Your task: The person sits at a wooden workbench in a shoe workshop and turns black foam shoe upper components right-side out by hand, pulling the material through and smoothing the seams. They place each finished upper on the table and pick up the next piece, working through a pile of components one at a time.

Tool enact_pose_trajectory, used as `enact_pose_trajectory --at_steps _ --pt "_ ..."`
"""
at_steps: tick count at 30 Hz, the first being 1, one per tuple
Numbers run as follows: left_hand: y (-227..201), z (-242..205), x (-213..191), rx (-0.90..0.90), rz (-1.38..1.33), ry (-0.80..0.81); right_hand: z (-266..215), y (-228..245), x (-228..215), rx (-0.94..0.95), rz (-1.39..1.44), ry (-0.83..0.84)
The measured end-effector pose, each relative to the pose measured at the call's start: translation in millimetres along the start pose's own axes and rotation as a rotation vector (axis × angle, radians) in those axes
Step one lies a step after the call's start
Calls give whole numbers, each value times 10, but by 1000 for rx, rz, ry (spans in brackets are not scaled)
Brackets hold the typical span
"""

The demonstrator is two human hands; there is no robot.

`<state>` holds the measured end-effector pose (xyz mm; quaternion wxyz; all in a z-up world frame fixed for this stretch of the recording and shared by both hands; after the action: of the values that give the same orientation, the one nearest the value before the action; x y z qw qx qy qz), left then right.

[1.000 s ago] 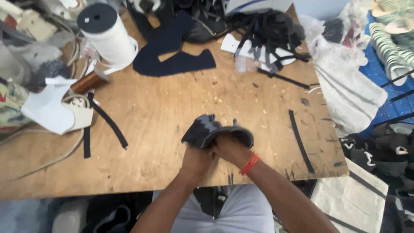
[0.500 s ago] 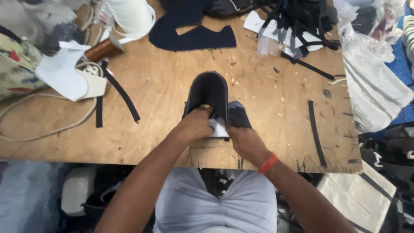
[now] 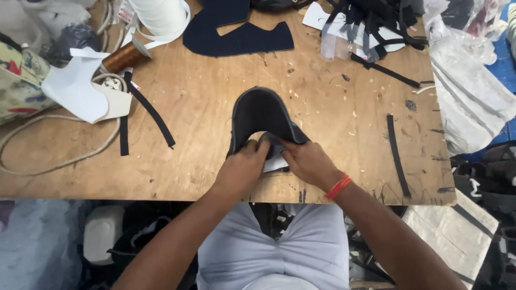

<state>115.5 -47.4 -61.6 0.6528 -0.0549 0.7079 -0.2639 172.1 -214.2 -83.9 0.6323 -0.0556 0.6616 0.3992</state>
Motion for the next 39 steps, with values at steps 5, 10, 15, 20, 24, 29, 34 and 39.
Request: enact_pose_trajectory --at_steps 5,10,15,20,24,29,34,39 --pt "184 -46 456 240 140 -266 43 317 18 18 -219 87" --pt "-21 -78 318 222 188 -177 20 204 169 3 -368 156" --pt "143 199 557 -34 149 -206 17 169 119 -29 -188 18" --pt "208 161 690 234 371 -536 -72 182 104 -37 -153 -14" --pt "179 364 404 21 165 -335 -103 4 142 133 -82 56" --pt "294 522 735 38 213 -54 -13 -43 104 69 -246 63" --pt "334 196 1581 406 672 -97 -103 -76 32 -175 -390 166" --pt "-2 100 1085 164 392 -208 -167 3 95 -285 -483 71"
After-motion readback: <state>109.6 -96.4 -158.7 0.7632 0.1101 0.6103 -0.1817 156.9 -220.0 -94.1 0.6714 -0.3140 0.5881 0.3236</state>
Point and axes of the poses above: each hand's wrist, its own z-axis towards the middle knuckle, its own x-axis out of the palm, y = z × x, the point moved 5 cm from there along z, towards the middle knuckle, and after that the axes turned 1 degree about -y, right-handed, at the moved point
